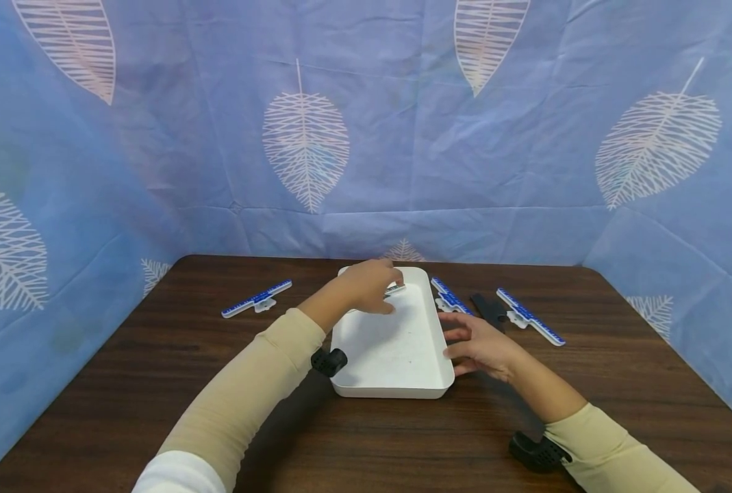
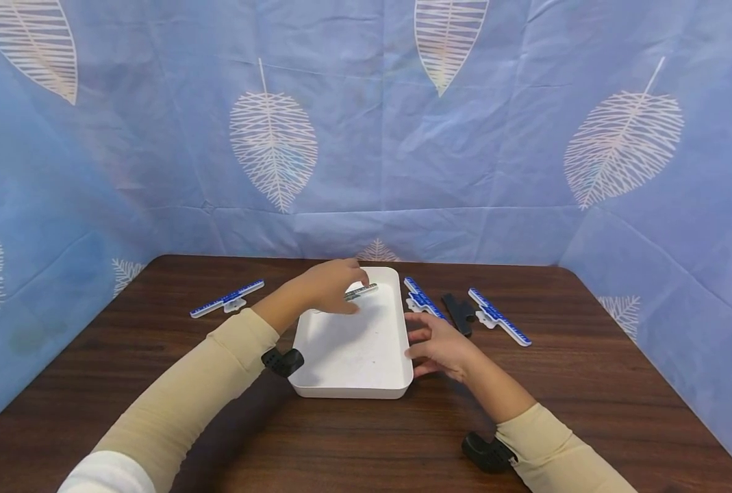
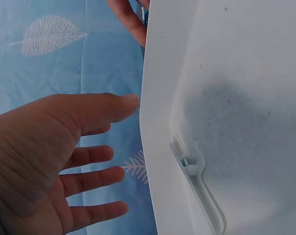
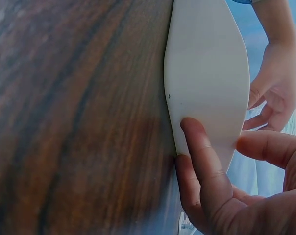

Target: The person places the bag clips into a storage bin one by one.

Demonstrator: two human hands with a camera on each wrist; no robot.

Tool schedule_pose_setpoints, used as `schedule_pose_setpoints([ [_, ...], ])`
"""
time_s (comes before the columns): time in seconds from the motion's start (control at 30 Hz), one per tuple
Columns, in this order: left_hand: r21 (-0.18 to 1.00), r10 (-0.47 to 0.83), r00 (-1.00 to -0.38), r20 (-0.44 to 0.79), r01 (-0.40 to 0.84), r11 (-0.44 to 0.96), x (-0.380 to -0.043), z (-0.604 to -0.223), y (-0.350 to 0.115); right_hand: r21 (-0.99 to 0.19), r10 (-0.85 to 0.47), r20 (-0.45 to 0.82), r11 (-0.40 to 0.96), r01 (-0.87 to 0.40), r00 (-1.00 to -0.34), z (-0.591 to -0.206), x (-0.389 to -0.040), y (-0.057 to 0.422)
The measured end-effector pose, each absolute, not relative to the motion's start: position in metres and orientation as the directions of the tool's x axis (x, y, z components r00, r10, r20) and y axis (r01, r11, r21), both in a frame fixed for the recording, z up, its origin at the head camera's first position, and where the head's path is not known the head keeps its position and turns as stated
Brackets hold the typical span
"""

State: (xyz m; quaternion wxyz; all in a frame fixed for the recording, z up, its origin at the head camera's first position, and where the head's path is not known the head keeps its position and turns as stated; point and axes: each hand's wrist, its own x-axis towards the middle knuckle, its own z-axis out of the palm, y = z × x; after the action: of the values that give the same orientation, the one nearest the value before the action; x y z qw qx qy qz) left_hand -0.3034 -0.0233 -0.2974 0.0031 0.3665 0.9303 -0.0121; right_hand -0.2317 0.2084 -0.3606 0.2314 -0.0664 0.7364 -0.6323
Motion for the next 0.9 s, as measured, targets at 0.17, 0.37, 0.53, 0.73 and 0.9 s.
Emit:
schedule_pose_setpoints([
  [0.17,-0.021,0.671,-0.740,0.044,0.671,0.741,-0.298,-0.298,-0.031,-0.963,-0.394,-0.255,0.182,0.197,-0.883,-0.360,-0.231,0.208],
  [0.37,-0.009,0.665,-0.736,0.125,0.670,0.743,-0.296,-0.301,-0.042,-0.964,-0.393,-0.254,0.182,0.195,-0.884,-0.360,-0.230,0.207],
  [0.53,-0.008,0.655,-0.737,0.168,0.663,0.748,-0.291,-0.300,-0.053,-0.964,-0.394,-0.250,0.186,0.190,-0.884,-0.360,-0.230,0.207],
  [0.73,0.007,0.639,-0.742,0.203,0.654,0.757,-0.283,-0.298,-0.065,-0.964,-0.388,-0.244,0.195,0.180,-0.889,-0.360,-0.229,0.207],
  [0.9,0.009,0.632,-0.739,0.234,0.651,0.759,-0.278,-0.298,-0.076,-0.965,-0.387,-0.239,0.199,0.172,-0.891,-0.360,-0.228,0.207],
])
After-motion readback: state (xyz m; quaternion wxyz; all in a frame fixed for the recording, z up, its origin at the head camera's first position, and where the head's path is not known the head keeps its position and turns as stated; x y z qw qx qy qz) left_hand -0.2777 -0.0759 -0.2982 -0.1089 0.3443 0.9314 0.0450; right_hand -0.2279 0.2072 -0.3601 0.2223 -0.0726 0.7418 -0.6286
